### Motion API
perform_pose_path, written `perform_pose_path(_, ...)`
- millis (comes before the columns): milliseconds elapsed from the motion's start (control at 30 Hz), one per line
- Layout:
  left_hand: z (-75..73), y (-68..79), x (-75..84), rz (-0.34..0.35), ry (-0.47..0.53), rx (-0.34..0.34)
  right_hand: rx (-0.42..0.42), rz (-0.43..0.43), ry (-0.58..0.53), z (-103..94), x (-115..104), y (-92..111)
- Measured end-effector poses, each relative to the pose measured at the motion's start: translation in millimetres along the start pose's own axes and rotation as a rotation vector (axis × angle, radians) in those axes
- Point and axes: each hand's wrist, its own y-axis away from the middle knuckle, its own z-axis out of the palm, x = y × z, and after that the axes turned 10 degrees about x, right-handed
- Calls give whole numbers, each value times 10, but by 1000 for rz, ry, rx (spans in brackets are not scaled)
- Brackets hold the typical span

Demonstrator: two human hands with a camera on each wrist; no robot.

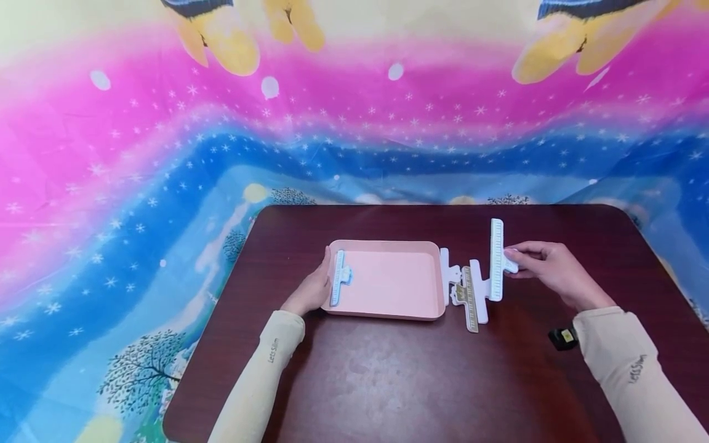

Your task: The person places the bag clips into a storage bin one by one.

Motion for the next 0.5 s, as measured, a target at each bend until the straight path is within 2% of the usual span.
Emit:
perform_pose_path(200,11,-6,-9,17,-12,7,-5,3,61,34,-10,-11)
perform_pose_path(500,3,10,8,36,-33,18,-31,10,28,148,-43,-23)
